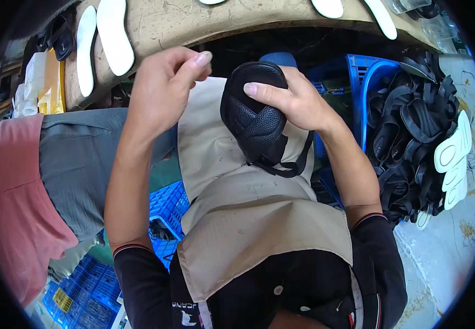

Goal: Assembling shoe uppers and soles, including the placement of insoles.

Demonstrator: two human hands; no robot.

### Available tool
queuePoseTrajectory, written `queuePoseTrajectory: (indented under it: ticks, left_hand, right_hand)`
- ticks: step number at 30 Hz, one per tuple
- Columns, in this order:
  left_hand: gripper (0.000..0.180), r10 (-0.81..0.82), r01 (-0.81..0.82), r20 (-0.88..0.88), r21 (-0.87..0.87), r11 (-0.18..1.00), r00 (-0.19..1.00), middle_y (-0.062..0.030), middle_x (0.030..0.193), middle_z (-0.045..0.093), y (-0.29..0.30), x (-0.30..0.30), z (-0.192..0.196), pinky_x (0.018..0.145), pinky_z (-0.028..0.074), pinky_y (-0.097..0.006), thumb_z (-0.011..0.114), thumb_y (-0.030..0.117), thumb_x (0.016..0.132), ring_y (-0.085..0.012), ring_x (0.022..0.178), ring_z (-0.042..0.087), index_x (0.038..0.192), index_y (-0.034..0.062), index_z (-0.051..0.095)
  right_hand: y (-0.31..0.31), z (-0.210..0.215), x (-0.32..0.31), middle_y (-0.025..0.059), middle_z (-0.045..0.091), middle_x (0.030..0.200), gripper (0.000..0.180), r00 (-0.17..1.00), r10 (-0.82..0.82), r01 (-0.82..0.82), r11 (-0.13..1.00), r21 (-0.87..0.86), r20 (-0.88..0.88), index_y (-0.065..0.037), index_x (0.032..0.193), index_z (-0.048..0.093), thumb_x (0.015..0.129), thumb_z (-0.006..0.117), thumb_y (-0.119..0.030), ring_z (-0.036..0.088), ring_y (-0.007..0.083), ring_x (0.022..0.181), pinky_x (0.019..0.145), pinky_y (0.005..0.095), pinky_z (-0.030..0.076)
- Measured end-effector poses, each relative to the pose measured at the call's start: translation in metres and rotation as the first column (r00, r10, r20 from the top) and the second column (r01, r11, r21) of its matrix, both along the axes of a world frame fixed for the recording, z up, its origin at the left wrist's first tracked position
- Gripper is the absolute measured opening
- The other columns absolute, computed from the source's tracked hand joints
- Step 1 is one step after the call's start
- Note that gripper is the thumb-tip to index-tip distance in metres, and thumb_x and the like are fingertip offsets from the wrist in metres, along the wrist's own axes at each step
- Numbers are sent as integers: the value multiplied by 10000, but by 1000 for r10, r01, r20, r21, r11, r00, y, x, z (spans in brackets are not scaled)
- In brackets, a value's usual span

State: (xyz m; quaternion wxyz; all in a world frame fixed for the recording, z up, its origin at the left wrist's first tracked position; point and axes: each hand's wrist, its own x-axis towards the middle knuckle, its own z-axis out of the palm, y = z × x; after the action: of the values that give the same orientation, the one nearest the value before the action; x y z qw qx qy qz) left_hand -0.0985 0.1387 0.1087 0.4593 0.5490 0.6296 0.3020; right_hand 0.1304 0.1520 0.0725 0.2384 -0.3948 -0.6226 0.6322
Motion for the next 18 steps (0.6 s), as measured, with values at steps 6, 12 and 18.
queuePoseTrajectory:
  ticks: [6, 12, 18]
  left_hand:
    - [196, -124, 131, 76, -105, 986, 989, -64, 772, 695, -15, 14, -12, 594, 456, -241, 681, 137, 903, -112, 639, 560, 961, -37, 749]
    - [148, 32, 2, -138, 240, 971, 990, -70, 793, 702, -32, 36, -21, 589, 459, -243, 715, 95, 874, -103, 645, 568, 940, -32, 752]
    - [160, 133, -156, 118, 217, 964, 984, -75, 875, 714, -40, 39, -34, 628, 476, -223, 726, 63, 875, -106, 689, 596, 1005, -29, 743]
  right_hand:
    - [-12, 9, -1, 99, 714, 848, 320, 979, -116, 114, 993, 23, 170, 15, 1012, 704, 923, 645, -287, 623, 191, 724, 672, 328, 509]
    - [-17, 7, 3, 99, 708, 844, 316, 980, -143, 137, 989, 58, 140, 15, 1012, 704, 928, 641, -283, 613, 190, 713, 669, 323, 505]
    - [-17, -2, 9, 83, 694, 837, 300, 988, -156, 156, 988, -2, 13, 34, 1003, 694, 921, 652, -252, 599, 167, 723, 678, 301, 496]
